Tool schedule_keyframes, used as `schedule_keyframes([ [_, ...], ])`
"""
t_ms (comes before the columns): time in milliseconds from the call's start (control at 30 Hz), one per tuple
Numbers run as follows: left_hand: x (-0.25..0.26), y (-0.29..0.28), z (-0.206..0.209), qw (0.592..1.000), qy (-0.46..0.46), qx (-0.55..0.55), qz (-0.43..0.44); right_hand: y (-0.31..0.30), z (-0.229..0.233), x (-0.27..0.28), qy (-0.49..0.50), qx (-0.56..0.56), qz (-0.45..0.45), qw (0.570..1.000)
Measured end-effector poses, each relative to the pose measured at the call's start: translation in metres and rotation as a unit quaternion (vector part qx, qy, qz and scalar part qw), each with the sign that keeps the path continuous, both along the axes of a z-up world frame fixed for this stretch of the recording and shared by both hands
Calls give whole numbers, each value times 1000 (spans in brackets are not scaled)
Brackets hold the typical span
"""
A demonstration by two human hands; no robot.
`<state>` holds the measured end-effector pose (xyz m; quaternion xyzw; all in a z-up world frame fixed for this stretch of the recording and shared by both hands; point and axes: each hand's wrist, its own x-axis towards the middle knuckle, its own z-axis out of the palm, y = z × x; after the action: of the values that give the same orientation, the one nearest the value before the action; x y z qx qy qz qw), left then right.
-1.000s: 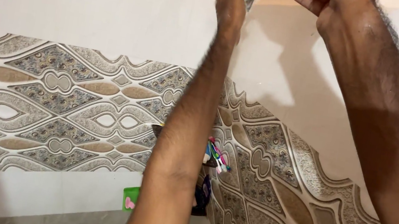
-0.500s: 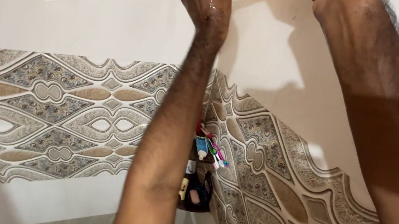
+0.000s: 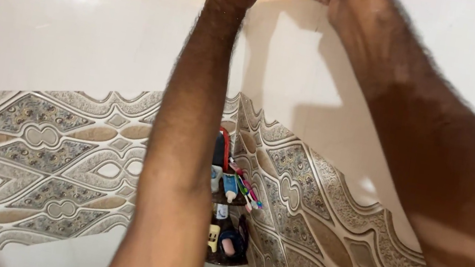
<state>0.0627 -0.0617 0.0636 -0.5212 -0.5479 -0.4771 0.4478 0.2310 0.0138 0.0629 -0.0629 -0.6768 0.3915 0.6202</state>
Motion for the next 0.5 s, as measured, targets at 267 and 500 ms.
schedule_keyframes([
  [267,-42,21,-1,986,92,64,119,-10,8,-10,-13,30,-12,999],
  [500,-29,-53,-3,987,51,-50,145,8,3,-24,-36,169,31,985],
])
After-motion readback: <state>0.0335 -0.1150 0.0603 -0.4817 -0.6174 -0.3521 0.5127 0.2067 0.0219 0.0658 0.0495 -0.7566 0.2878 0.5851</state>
